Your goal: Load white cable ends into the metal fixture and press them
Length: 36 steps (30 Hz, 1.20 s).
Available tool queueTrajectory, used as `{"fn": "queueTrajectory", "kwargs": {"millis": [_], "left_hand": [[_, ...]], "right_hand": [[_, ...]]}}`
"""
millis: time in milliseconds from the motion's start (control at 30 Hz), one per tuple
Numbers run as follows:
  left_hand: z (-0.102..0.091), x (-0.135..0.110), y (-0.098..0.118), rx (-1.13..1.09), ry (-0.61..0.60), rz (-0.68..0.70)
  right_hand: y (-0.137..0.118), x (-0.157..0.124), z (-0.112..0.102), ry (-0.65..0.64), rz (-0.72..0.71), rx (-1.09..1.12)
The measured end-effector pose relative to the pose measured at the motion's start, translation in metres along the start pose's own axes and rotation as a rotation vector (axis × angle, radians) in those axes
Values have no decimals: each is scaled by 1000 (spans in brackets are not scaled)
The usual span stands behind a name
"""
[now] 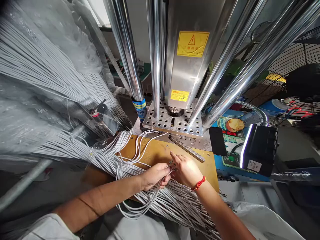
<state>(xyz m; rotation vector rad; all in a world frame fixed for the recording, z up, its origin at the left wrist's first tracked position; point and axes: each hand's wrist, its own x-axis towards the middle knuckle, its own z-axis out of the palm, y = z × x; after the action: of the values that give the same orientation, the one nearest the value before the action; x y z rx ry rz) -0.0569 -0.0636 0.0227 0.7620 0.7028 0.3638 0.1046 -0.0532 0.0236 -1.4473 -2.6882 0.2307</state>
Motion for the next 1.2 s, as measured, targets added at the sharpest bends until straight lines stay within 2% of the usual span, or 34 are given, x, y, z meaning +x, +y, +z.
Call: {"fn": "queueTrajectory", "kwargs": {"millis": [67,133,233,333,500,667,833,933,1033,1200], "left_hand": [[1,3,0,-16,14,13],[0,6,1,-35,20,43],[-5,9,3,-37,56,75],[-10,16,6,18,146,47],[-13,31,8,156,292,-20],[-17,40,3,201,330,-47],[-14,41,2,213,347,-53],[-12,39,3,240,354,-44],[-11,38,3,247,360,-39],[-11,43,-4,282,373,-31]], "right_hand": [[1,-1,-2,-31,50,12],[7,-5,-6,-12,178,-48],[26,-15,-14,61,415,-186],[44,-24,-16,26,518,-239],[43,-27,-8,-82,533,-205],[34,-29,1,-82,542,-81],[31,-29,-3,-98,599,6],[29,-29,-3,-73,611,339],[28,-30,5,-38,628,664],[16,-31,21,81,644,630]]}}
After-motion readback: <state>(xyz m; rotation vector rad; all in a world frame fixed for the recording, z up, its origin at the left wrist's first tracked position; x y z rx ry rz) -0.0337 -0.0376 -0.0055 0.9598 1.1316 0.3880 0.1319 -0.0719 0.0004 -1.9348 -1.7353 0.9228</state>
